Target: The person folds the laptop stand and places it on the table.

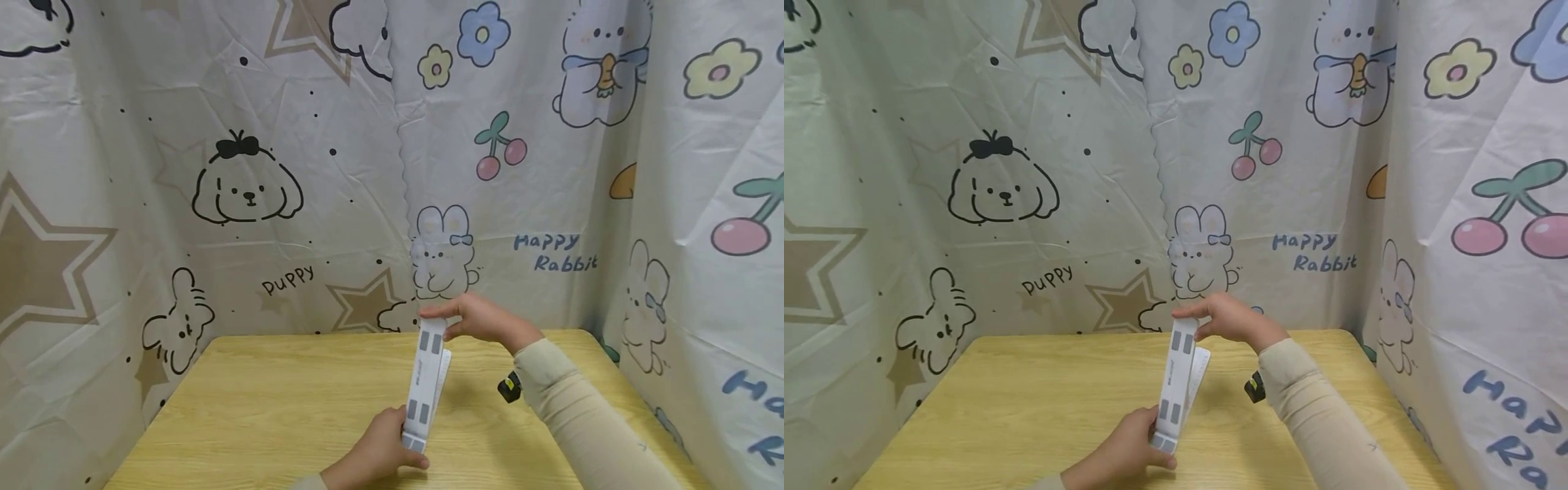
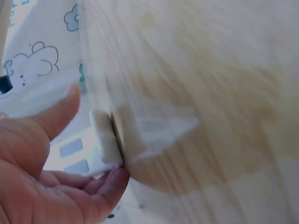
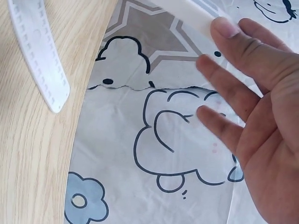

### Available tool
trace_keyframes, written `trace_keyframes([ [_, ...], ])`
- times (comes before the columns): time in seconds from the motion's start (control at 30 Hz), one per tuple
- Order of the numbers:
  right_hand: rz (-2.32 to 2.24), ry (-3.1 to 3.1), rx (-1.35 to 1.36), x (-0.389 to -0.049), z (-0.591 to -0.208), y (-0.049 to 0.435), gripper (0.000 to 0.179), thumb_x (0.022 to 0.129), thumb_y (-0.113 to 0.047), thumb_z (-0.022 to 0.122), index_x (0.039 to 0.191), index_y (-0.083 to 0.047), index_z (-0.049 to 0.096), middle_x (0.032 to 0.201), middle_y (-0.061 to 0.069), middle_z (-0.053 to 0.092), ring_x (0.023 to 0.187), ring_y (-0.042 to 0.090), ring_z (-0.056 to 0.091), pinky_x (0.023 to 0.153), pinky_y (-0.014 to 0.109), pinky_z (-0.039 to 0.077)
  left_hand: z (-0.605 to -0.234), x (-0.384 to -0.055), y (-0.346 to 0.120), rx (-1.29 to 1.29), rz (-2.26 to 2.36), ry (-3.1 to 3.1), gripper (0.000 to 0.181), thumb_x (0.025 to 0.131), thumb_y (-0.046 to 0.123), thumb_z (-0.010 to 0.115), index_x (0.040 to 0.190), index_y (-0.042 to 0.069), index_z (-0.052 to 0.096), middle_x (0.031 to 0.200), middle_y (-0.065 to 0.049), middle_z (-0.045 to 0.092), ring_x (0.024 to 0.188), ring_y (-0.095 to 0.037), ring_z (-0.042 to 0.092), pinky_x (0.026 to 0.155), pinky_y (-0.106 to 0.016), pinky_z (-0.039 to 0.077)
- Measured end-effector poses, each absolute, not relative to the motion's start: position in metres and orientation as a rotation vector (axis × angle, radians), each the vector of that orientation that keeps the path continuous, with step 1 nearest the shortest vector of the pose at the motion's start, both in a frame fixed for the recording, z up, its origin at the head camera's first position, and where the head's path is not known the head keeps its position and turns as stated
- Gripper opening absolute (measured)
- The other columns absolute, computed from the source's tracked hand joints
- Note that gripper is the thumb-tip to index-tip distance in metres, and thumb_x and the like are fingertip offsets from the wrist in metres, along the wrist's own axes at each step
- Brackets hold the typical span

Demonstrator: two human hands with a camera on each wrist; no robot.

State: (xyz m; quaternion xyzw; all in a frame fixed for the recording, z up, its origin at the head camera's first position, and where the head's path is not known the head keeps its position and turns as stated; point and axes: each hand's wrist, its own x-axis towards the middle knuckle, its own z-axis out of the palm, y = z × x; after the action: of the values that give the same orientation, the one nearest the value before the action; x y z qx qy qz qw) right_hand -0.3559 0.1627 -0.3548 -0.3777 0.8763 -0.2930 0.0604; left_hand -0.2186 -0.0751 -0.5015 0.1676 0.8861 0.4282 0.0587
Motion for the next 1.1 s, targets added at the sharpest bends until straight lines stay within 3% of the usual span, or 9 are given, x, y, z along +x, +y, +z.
trace_keyframes([
  [0.1, -0.905, 2.655, -1.127, -0.355, -0.355, 0.163, 0.062, 0.084, -0.011, 0.082, 0.14, -0.029, 0.063, 0.15, 0.0, 0.055, 0.137, 0.027, 0.054, 0.11, 0.047, 0.049, -0.5, -0.215, -0.068, 0.421, 1.223, 2.789, 0.064, 0.059, 0.025, 0.1, 0.108, 0.002, 0.066, 0.087, -0.003, 0.057, 0.075, -0.014, 0.05, 0.061, -0.026, 0.045],
  [0.33, -0.9, 2.687, -1.114, -0.352, -0.355, 0.167, 0.062, 0.083, -0.009, 0.082, 0.139, -0.027, 0.064, 0.147, 0.001, 0.058, 0.131, 0.026, 0.06, 0.108, 0.046, 0.051, -0.502, -0.213, -0.056, 0.347, 1.077, 2.945, 0.077, 0.055, 0.023, 0.101, 0.116, -0.007, 0.065, 0.087, -0.002, 0.055, 0.074, -0.015, 0.048, 0.062, -0.028, 0.048],
  [0.5, -0.96, 2.657, -1.097, -0.349, -0.351, 0.173, 0.061, 0.082, -0.006, 0.083, 0.138, -0.021, 0.066, 0.144, 0.005, 0.061, 0.13, 0.029, 0.061, 0.109, 0.051, 0.05, -0.504, -0.216, -0.058, 0.432, 1.106, 2.947, 0.065, 0.056, 0.014, 0.098, 0.112, -0.002, 0.068, 0.086, -0.002, 0.057, 0.073, -0.013, 0.049, 0.06, -0.026, 0.048],
  [0.77, -0.952, 2.774, -0.998, -0.338, -0.358, 0.191, 0.059, 0.077, -0.019, 0.089, 0.132, -0.025, 0.07, 0.133, 0.002, 0.069, 0.113, 0.019, 0.069, 0.094, 0.04, 0.058, -0.504, -0.239, -0.079, 0.615, 1.157, 2.71, 0.063, 0.061, 0.001, 0.09, 0.12, 0.004, 0.07, 0.093, 0.001, 0.064, 0.079, -0.011, 0.056, 0.067, -0.024, 0.052],
  [1.1, -1.116, 2.681, -0.95, -0.33, -0.367, 0.202, 0.059, 0.08, -0.02, 0.086, 0.136, -0.019, 0.067, 0.137, 0.003, 0.067, 0.114, 0.02, 0.069, 0.102, 0.044, 0.056, -0.501, -0.247, -0.082, 0.557, 1.14, 2.63, 0.07, 0.063, 0.001, 0.093, 0.128, 0.001, 0.068, 0.101, 0.0, 0.069, 0.087, -0.013, 0.06, 0.075, -0.026, 0.056],
])
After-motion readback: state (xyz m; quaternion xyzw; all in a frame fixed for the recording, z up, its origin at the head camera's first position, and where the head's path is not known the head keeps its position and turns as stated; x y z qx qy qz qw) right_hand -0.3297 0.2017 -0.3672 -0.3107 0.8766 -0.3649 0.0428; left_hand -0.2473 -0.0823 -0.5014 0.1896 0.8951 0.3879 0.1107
